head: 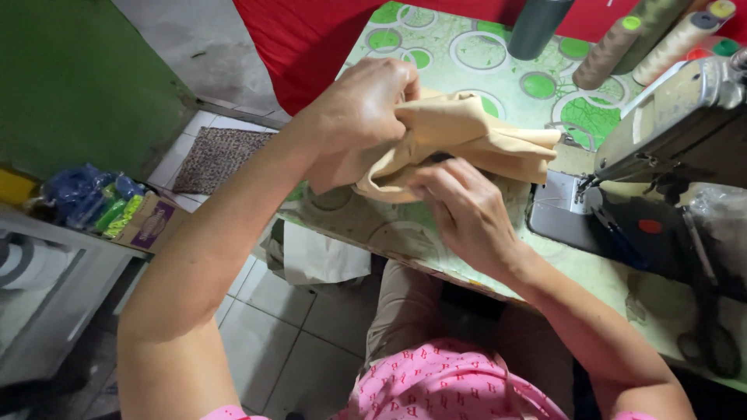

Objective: Folding and smoothing the edges of a tan fabric garment on a sewing table to prepare it for finishing.

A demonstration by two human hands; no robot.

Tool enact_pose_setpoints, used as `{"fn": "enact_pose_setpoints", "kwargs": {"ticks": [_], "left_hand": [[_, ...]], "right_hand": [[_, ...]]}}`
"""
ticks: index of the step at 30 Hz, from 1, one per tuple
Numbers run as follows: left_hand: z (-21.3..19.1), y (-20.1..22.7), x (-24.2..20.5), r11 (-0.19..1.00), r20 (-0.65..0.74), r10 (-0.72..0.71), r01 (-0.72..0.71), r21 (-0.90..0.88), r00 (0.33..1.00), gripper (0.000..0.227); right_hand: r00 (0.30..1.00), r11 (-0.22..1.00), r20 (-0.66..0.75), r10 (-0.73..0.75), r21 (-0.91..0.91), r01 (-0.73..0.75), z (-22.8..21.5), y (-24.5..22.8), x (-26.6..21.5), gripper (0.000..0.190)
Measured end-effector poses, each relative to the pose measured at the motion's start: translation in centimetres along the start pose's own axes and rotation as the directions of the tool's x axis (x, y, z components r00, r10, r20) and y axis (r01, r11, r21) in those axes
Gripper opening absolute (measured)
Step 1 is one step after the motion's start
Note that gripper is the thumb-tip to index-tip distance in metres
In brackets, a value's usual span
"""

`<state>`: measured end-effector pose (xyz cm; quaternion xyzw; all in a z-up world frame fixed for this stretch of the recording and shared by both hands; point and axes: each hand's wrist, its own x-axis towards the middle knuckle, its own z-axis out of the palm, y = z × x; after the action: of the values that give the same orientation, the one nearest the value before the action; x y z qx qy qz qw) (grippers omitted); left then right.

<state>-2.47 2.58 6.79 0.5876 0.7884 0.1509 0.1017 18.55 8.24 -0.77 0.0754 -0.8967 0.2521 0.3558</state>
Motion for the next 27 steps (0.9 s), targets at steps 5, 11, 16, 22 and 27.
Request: {"fn": "enact_pose_setpoints", "kwargs": {"ticks": [5, 11, 16, 22, 27], "left_hand": [[-0.8, 1.3, -0.3, 1.000, 0.075, 0.013, -0.011, -0.024, 0.997, 0.033], [-3.0, 1.2, -1.7, 0.976, 0.211, 0.017, 0.029, -0.215, 0.977, 0.022], [-5.3, 2.0, -3.1, 0.906, 0.395, 0.089, 0.090, -0.413, 0.914, 0.050], [-2.3, 0.9, -1.8, 0.998, 0.254, 0.046, -0.033, -0.056, 0.966, 0.050], [-6.2, -2.1, -1.0, 0.972, 0.136, 0.148, -0.170, 0.163, 0.979, 0.044]], "right_hand": [[0.992, 0.992, -0.068, -0.110, -0.063, 0.106, -0.3, 0.7, 3.2, 0.013], [0.982, 0.991, -0.138, 0.130, -0.006, -0.132, 0.5, 2.8, 3.4, 0.014], [0.953, 0.957, -0.088, 0.289, 0.020, -0.288, -0.4, 3.2, 4.1, 0.026], [0.989, 0.990, -0.091, 0.119, 0.084, -0.111, 0.8, 4.9, 3.9, 0.017], [0.999, 0.976, 0.046, -0.007, -0.216, 0.016, 0.0, 6.7, 0.5, 0.037]]}}
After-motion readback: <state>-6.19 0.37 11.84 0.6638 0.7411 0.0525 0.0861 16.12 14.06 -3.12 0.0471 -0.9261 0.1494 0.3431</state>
